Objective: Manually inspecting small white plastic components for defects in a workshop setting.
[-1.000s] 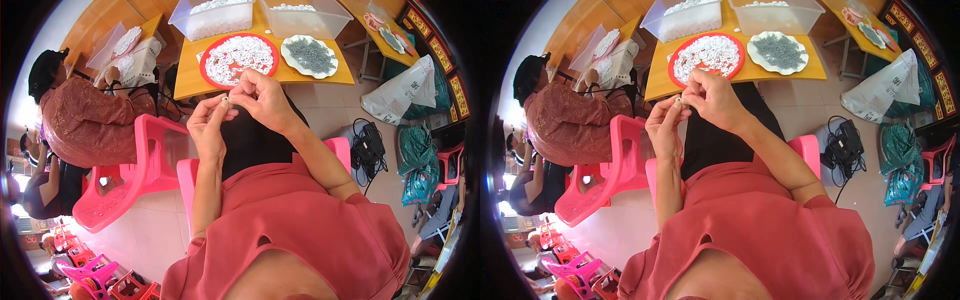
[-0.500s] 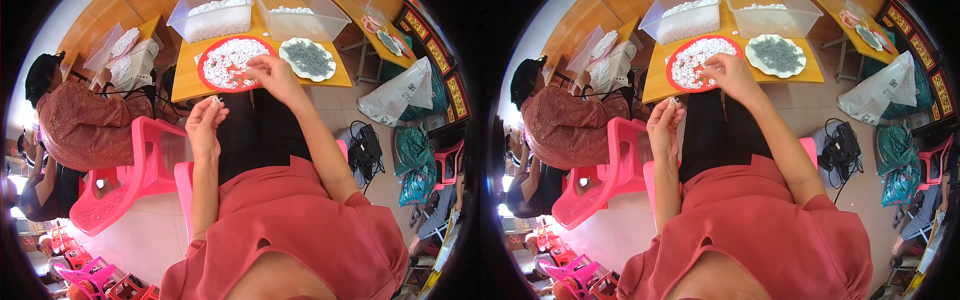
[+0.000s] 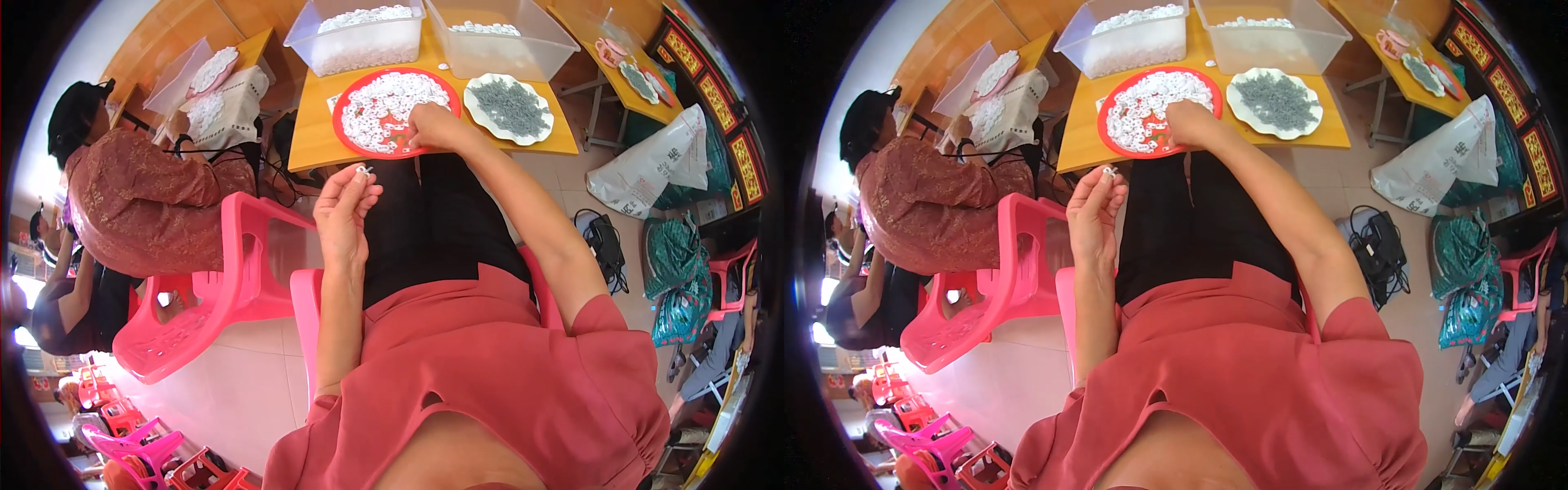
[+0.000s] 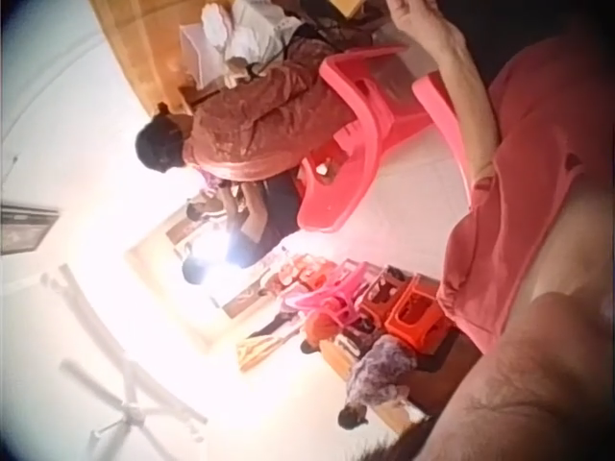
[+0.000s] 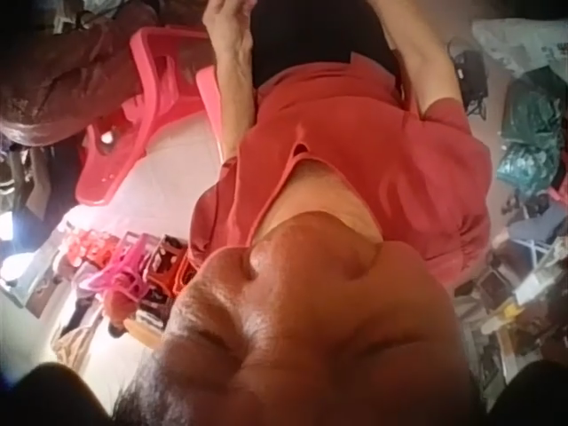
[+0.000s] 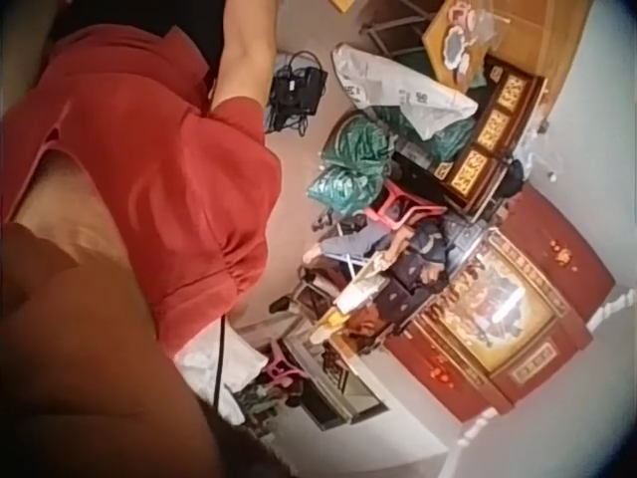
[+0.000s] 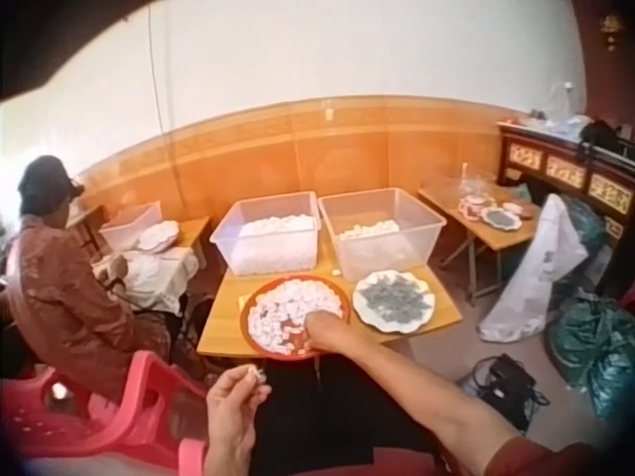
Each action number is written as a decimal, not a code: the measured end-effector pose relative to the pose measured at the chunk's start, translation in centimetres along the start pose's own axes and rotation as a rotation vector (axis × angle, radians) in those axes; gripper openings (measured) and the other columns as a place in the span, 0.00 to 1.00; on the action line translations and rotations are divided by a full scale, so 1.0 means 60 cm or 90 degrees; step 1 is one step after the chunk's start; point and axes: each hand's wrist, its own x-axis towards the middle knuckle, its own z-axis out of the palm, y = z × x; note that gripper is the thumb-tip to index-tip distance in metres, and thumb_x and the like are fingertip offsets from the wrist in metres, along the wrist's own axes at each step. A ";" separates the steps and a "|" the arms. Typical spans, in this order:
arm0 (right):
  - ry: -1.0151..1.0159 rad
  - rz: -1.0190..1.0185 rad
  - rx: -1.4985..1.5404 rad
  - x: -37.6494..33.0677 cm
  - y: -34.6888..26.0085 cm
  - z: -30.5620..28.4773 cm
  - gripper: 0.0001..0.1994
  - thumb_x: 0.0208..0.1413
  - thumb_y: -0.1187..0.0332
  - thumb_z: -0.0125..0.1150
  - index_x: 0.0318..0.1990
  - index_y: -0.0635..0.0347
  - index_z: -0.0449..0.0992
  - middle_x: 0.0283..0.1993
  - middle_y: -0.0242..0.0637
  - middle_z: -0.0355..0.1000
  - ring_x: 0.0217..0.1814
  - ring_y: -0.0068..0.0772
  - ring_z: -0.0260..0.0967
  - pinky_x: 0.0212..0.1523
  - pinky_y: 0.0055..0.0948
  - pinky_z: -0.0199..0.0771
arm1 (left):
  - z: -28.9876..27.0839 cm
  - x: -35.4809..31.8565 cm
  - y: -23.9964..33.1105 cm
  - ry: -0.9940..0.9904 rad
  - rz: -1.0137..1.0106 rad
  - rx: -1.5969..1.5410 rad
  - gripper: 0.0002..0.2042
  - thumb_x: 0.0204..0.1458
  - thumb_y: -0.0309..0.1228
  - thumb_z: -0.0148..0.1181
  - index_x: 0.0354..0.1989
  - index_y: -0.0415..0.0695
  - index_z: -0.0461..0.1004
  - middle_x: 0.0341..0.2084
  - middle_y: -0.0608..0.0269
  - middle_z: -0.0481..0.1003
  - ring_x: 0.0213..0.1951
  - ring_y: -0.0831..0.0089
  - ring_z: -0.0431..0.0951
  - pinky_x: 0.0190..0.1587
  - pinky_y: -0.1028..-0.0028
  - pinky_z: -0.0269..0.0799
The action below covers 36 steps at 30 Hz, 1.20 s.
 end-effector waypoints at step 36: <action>0.075 -0.087 0.730 -0.165 -0.269 -0.089 0.13 0.63 0.75 0.62 0.53 0.67 0.83 0.42 0.35 0.82 0.41 0.22 0.78 0.45 0.23 0.79 | -0.018 -0.055 0.078 -0.178 -0.030 -0.181 0.08 0.66 0.27 0.60 0.50 0.40 0.77 0.40 0.57 0.83 0.34 0.75 0.83 0.38 0.79 0.79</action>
